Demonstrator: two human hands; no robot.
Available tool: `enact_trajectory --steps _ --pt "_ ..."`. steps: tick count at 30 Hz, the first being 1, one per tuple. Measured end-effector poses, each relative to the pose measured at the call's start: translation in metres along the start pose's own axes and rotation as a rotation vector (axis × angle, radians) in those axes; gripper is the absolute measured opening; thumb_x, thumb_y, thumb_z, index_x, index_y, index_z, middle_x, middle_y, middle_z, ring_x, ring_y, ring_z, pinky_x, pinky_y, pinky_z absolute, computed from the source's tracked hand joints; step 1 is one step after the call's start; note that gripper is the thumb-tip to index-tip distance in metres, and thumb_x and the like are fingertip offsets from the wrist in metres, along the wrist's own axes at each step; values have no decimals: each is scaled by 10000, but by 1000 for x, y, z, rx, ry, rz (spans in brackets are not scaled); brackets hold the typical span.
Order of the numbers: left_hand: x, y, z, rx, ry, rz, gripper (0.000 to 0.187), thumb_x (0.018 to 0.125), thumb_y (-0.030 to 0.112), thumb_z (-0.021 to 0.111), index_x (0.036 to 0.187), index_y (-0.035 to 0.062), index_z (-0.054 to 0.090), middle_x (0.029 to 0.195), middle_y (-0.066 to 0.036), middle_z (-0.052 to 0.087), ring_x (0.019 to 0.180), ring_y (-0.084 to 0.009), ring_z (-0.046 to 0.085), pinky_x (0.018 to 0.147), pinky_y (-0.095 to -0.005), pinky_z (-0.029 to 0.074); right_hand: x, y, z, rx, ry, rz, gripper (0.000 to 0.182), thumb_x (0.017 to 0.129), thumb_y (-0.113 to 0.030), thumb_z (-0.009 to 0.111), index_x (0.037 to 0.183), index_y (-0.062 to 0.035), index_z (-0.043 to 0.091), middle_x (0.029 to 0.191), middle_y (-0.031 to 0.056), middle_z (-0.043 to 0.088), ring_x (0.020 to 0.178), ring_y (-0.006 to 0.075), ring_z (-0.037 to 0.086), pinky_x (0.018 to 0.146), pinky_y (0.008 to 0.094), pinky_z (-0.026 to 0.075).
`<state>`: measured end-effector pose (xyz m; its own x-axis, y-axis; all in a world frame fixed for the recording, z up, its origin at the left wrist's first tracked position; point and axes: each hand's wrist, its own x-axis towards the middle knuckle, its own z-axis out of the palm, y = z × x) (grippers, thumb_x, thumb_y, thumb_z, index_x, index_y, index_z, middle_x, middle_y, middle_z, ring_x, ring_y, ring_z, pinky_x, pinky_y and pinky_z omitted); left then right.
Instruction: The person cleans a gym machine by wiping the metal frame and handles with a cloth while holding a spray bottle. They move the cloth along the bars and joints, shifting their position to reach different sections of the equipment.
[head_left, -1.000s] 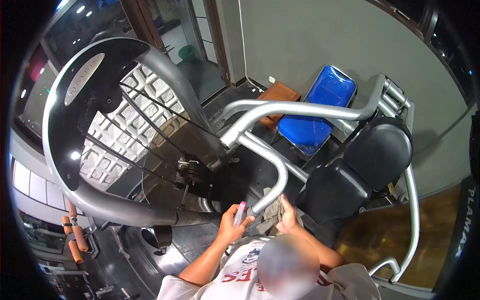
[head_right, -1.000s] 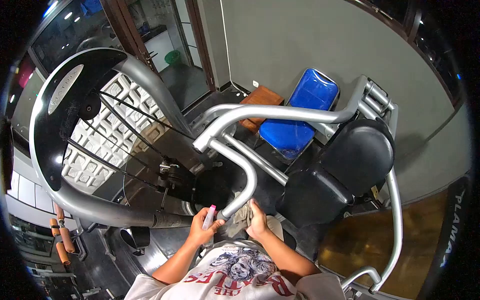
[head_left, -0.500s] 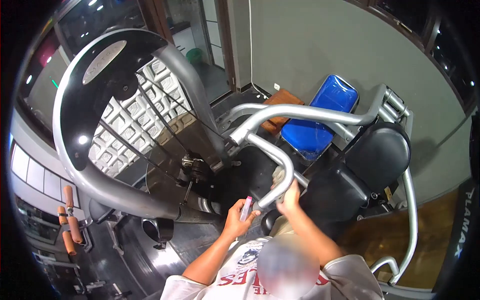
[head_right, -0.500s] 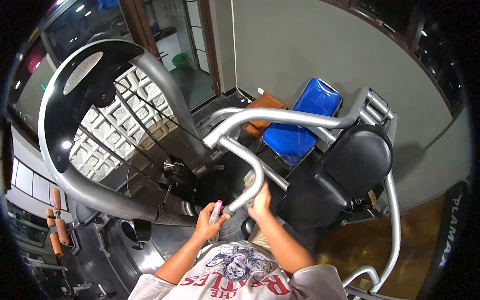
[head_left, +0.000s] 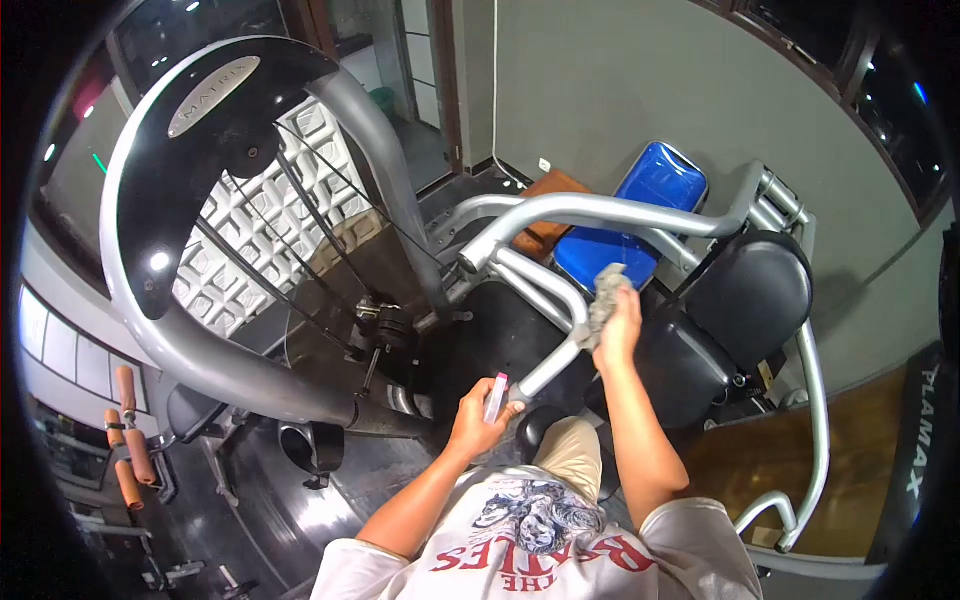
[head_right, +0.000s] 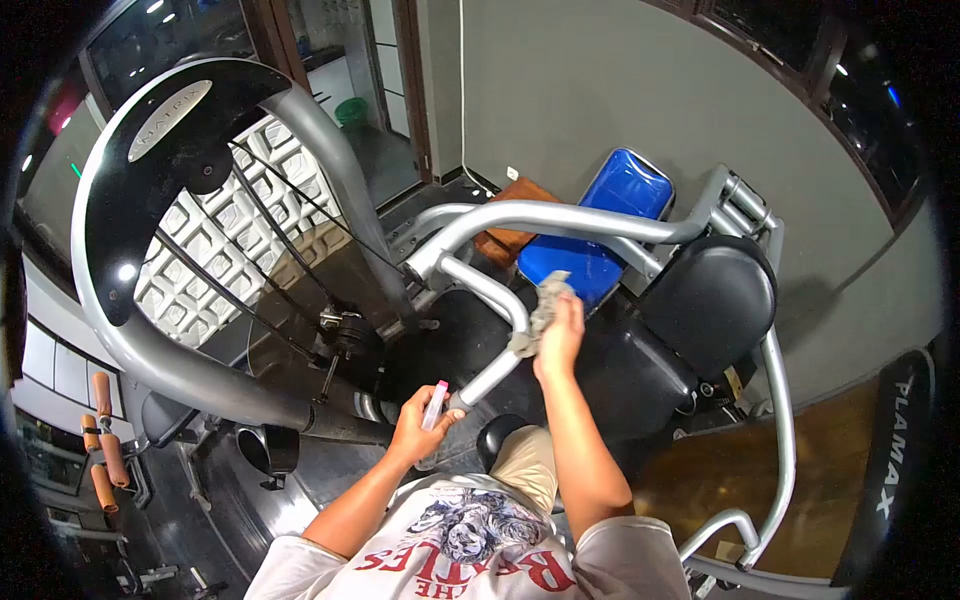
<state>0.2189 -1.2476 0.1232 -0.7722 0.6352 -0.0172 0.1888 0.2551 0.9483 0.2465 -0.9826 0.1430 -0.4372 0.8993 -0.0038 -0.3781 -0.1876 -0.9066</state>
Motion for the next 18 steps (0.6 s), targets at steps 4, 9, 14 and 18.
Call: enact_trajectory --steps 4,9,14,18 --pt "1 -4 0 -18 -3 14 393 827 202 843 1054 4 591 870 -33 608 767 -97 535 722 -276 474 -44 -4 14 -644 7 -444 192 1005 -152 553 1098 12 589 952 122 562 887 250 563 819 389 463" --pt "0 -4 -2 -30 -42 -47 390 824 202 842 1058 9 597 901 -42 630 783 -101 551 729 -281 480 -117 6 -17 -1012 -381 -773 250 841 -116 702 1086 -66 681 1136 239 517 988 412 548 878 478 479" --pt "2 -8 -2 -68 -32 48 378 823 205 839 1034 8 594 834 -22 596 726 -92 516 680 -275 463 -121 5 -31 -1184 -801 -943 261 729 -219 772 971 -154 697 1177 115 582 949 308 574 756 414 502" --pt "2 -7 -3 -53 -41 2 426 815 262 848 1040 7 592 819 -24 591 700 -90 507 656 -275 451 -79 -13 -38 -1306 -681 -1080 160 770 -204 736 927 -173 731 1180 133 602 949 320 587 772 437 505"
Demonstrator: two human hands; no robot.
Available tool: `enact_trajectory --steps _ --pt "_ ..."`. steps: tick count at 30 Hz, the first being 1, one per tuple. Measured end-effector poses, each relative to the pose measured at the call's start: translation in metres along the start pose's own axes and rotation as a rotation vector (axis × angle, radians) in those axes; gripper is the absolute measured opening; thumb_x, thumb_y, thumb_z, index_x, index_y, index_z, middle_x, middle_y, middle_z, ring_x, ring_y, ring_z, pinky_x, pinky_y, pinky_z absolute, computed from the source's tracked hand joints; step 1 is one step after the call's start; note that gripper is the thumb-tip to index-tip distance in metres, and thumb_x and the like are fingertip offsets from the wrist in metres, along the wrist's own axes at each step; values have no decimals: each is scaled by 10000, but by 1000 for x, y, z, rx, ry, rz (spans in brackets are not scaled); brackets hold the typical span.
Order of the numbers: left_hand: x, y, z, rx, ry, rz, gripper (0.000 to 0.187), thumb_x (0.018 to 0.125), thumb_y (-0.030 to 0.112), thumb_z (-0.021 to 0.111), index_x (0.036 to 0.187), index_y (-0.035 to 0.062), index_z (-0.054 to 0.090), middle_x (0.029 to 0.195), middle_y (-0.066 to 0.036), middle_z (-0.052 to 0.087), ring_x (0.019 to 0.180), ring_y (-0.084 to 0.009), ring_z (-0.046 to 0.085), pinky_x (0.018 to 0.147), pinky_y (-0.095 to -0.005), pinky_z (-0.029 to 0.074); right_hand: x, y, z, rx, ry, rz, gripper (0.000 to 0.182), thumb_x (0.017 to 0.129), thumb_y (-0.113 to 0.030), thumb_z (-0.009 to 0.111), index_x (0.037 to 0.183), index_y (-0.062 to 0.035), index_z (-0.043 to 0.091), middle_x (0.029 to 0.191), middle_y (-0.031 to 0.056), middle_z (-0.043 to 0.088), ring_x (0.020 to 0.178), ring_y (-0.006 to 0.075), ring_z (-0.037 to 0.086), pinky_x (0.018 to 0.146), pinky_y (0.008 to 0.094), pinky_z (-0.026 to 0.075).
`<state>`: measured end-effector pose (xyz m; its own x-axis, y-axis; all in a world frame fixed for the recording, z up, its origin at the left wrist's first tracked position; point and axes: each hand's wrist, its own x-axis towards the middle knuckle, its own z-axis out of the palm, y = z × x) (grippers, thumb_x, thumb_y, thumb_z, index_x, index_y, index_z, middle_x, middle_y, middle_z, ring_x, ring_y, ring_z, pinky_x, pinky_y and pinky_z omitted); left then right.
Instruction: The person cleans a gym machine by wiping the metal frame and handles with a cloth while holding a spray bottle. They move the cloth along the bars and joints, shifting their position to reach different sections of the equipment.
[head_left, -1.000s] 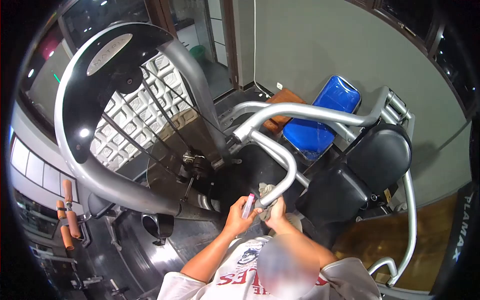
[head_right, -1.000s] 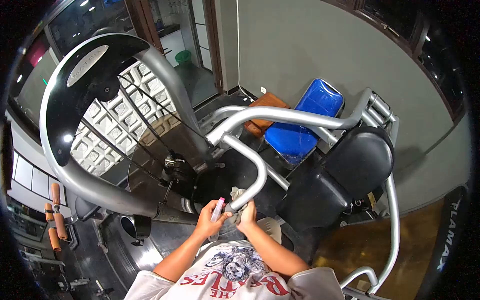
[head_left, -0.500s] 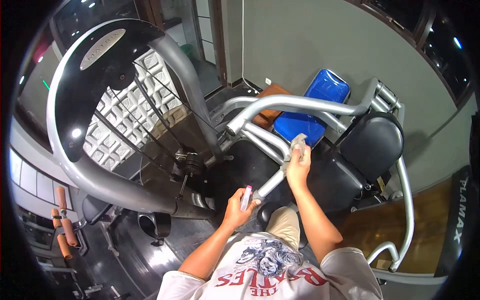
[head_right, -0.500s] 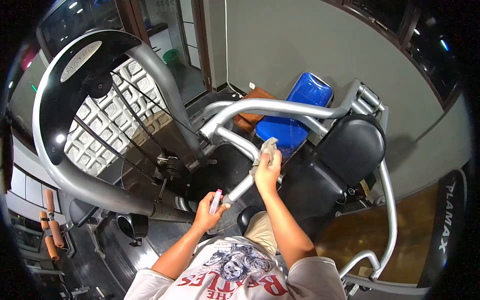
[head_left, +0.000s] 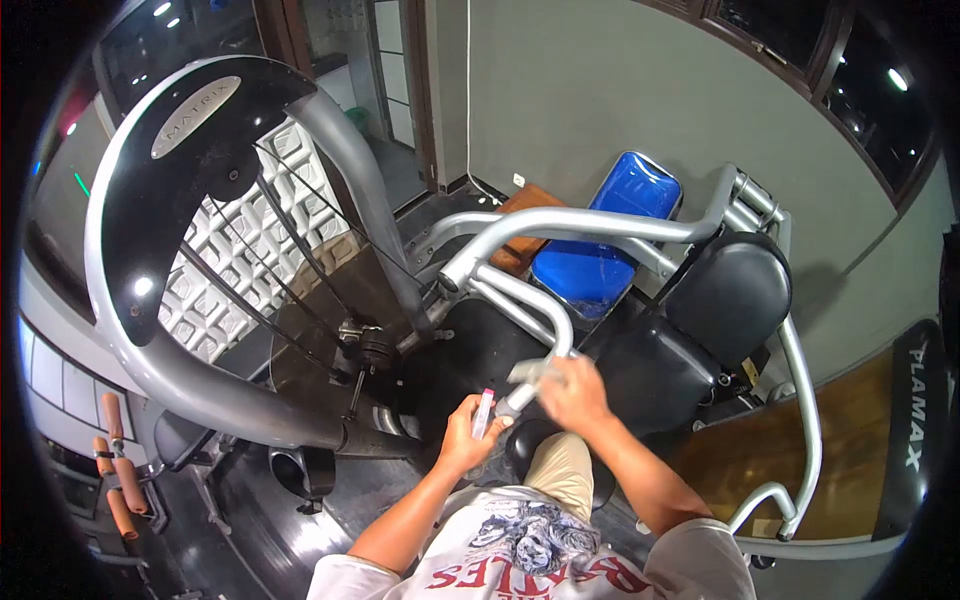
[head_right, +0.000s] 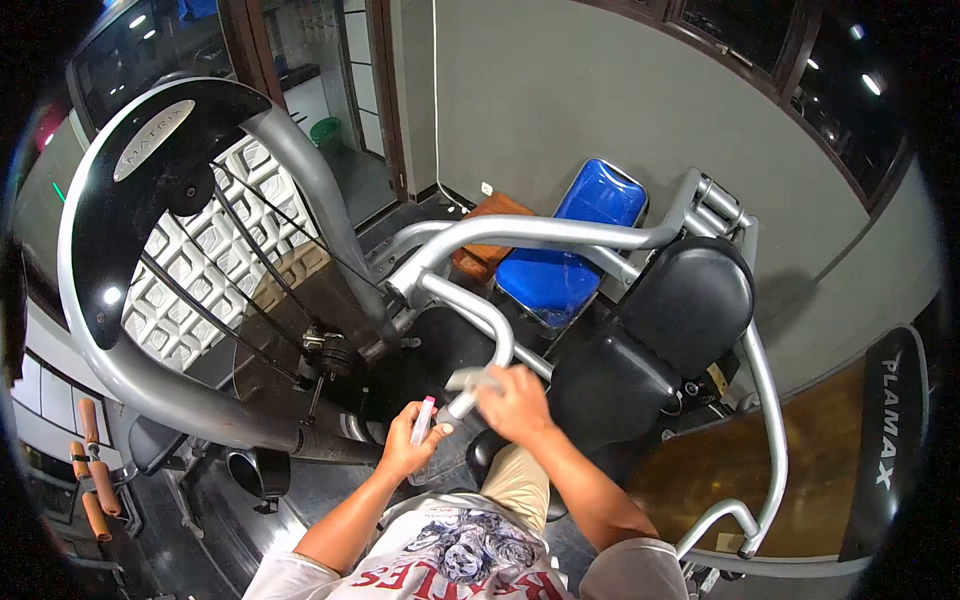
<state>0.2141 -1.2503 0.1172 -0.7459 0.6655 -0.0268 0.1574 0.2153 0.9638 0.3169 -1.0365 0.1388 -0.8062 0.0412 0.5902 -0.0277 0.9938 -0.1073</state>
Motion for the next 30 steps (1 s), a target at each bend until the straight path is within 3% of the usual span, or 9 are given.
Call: enact_trajectory --steps 3,5,8,11,13,17,21,25,30 --pt "-1 9 -2 38 5 -13 397 824 248 836 1044 5 611 849 -86 651 750 -133 583 716 -307 494 48 26 -19 -68 235 390 223 849 -122 691 1062 -55 682 1183 204 559 1023 435 529 872 519 467" --pt "-1 5 -2 28 -2 5 423 819 269 844 1042 7 597 822 -43 607 712 -105 530 671 -286 462 57 40 -14 118 216 403 232 846 -83 696 1072 -41 664 1203 225 544 1032 438 521 891 512 450" --pt "1 4 -2 29 -4 27 437 817 282 847 1042 11 591 806 -20 585 693 -92 505 652 -275 446 49 9 1 104 335 339 240 803 -43 715 1035 -41 657 1215 218 542 1014 427 516 878 505 440" --pt "-1 -6 1 2 15 46 432 816 272 850 1043 13 588 790 -14 576 665 -85 503 620 -271 449 14 -15 -6 9 117 157 120 774 -92 699 891 -79 718 1191 165 588 1004 398 525 875 486 454" --pt "1 -11 3 -29 9 31 428 815 259 852 1043 14 586 780 -9 571 646 -79 505 593 -268 452 -7 -26 -4 100 -37 -22 147 763 -167 727 907 -145 737 1198 98 626 974 338 551 839 441 491" --pt "3 -4 -1 9 -32 17 415 814 234 853 1039 14 583 769 -1 571 624 -75 524 557 -265 461 8 -7 -22 -51 -155 -58 156 804 -181 672 947 -167 732 1247 93 625 969 310 567 828 437 496" --pt "6 -11 0 26 -14 125 395 817 221 848 1035 18 589 806 -19 594 671 -83 530 605 -276 471 69 20 -37 21 122 431 239 833 -71 652 1065 -96 704 1174 155 595 973 387 549 843 452 486" --pt "4 0 -2 25 -27 17 390 812 216 849 1031 17 595 826 -19 607 709 -89 533 647 -277 473 48 7 -19 22 166 266 230 802 -82 686 1031 -91 702 1179 168 608 946 381 541 840 454 480" --pt "4 -7 -2 -37 -52 -45 387 813 219 846 1027 -1 611 836 -44 642 724 -111 557 702 -293 494 -12 -41 -4 74 -198 -41 189 826 -201 654 999 -181 728 1217 59 647 911 297 559 764 404 484"
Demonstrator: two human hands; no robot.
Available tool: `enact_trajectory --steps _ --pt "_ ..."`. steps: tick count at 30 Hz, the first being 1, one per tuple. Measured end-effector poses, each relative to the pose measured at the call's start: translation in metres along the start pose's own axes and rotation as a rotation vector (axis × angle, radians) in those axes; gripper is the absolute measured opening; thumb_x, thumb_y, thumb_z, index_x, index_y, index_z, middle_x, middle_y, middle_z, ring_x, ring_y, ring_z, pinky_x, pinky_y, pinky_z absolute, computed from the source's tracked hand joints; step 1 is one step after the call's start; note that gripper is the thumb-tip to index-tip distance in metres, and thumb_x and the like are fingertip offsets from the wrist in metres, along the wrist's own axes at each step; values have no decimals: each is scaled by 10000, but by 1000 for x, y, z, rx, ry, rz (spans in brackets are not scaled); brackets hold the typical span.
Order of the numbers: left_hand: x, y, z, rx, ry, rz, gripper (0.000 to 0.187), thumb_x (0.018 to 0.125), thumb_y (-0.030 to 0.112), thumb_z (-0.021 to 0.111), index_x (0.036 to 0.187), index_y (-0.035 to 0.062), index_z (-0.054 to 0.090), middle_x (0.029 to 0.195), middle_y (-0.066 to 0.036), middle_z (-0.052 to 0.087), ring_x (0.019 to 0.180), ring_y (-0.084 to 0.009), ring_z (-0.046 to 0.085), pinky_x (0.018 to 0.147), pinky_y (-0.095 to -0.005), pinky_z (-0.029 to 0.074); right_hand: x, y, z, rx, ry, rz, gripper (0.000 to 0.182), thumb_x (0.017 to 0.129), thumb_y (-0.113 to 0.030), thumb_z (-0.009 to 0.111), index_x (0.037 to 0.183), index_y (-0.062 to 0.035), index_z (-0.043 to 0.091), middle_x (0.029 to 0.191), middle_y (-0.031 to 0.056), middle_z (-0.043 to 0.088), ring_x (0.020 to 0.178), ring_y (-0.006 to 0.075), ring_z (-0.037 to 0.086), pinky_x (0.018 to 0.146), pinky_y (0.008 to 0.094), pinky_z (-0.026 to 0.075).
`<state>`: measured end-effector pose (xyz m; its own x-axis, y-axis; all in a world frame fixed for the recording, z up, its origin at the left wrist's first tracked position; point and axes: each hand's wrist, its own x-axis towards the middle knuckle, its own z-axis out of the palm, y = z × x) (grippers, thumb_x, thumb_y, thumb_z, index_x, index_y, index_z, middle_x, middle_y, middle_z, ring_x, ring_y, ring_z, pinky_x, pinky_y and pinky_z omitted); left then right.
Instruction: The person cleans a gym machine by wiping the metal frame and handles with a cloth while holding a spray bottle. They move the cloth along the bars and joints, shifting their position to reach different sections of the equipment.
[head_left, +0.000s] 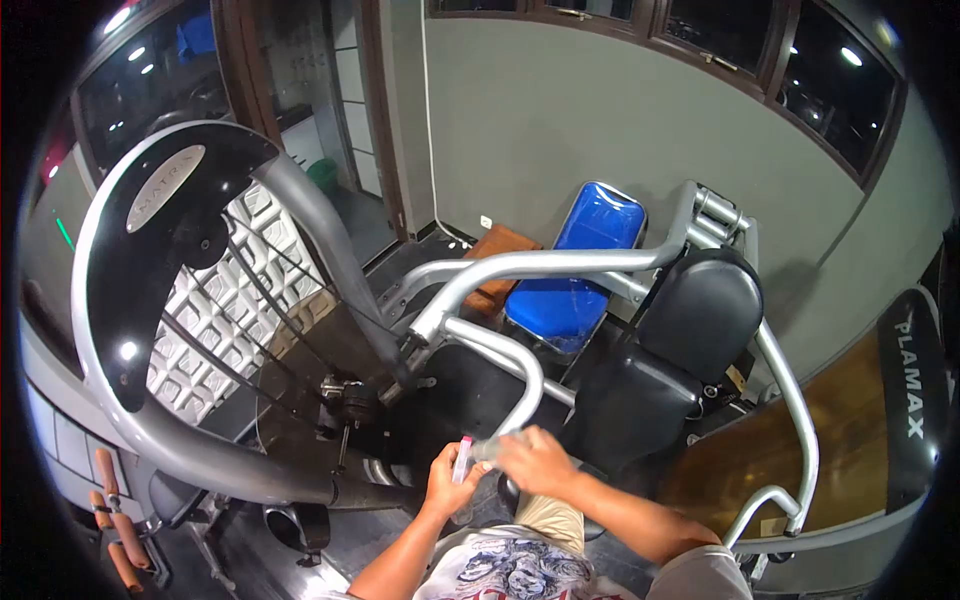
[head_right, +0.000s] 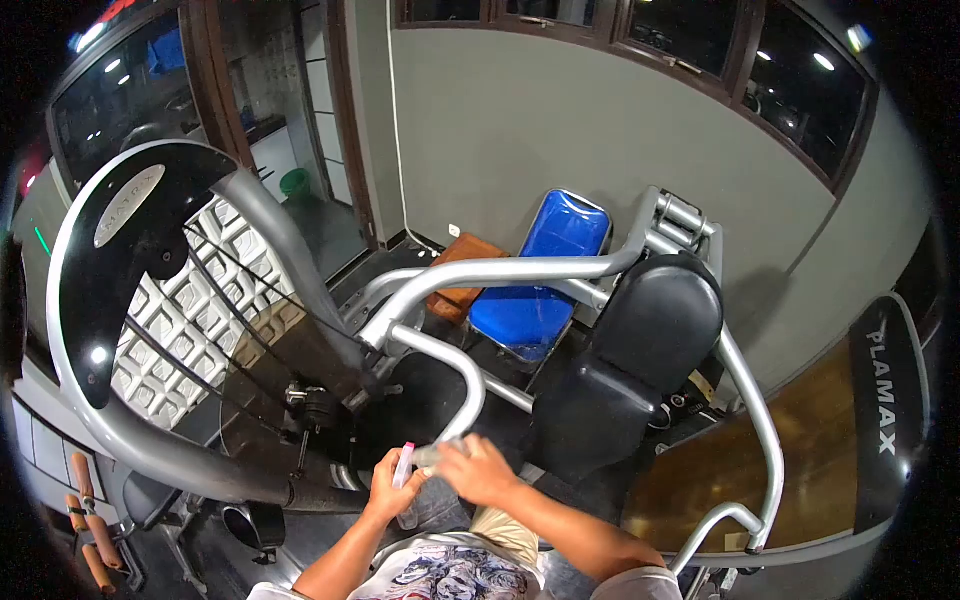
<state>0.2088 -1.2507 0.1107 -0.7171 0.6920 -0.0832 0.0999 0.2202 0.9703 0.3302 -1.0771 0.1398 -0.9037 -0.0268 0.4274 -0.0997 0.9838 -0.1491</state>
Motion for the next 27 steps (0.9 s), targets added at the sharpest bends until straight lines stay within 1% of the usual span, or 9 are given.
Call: enact_trajectory --steps 3,6,7,10,13,15,17,22,27 --pt "1 -6 3 19 35 50 394 809 221 849 1026 -3 610 855 -47 647 733 -115 561 707 -296 496 11 10 -19 -140 5 -85 184 834 -226 649 999 -189 722 1203 44 650 899 277 558 744 400 473" --pt "4 -24 5 -1 35 48 402 814 193 847 1051 0 586 835 -44 632 654 -96 570 599 -275 495 44 55 -40 -350 87 271 148 843 -205 631 959 -156 709 1151 57 640 877 304 559 742 438 488" --pt "4 -26 5 16 36 66 401 819 175 843 1060 1 574 818 -41 624 609 -86 573 544 -263 495 58 57 -62 -307 235 430 155 840 -155 645 979 -138 712 1117 79 624 851 320 560 744 440 494" --pt "3 -26 5 -27 28 58 409 816 168 846 1066 1 569 817 -39 624 601 -92 585 532 -266 500 47 77 -39 -9 299 469 194 876 -112 644 1061 -62 676 1089 146 595 883 384 563 786 476 495" --pt "1 -22 6 -121 30 -41 411 800 234 862 1028 23 593 876 -37 640 758 -104 567 710 -282 494 15 44 -7 224 437 556 240 882 -72 664 1099 23 624 999 219 570 908 421 575 786 477 491" --pt "1 -21 6 -118 27 -50 400 800 217 862 1025 26 591 870 -32 638 749 -98 563 703 -278 493 -12 22 13 242 433 479 236 851 -46 681 1074 16 632 982 202 581 874 400 578 773 468 494" --pt "2 -23 7 -124 33 -27 391 802 208 860 1019 24 592 864 -31 637 738 -96 559 700 -277 493 -28 9 12 167 353 179 207 763 -42 703 967 -72 688 1065 123 633 866 330 591 773 438 502" --pt "4 -16 3 -61 6 -29 387 803 209 859 1012 18 596 830 -33 631 707 -97 543 678 -281 489 -5 23 -6 -50 218 78 229 701 -121 734 927 -157 726 1159 58 636 947 303 567 800 434 499" --pt "2 -22 5 -32 32 21 401 808 180 860 1043 13 581 816 -9 602 646 -72 563 554 -250 500 65 60 -39 -17 397 507 234 780 -87 714 1012 -123 726 1131 86 623 932 354 549 804 444 493"
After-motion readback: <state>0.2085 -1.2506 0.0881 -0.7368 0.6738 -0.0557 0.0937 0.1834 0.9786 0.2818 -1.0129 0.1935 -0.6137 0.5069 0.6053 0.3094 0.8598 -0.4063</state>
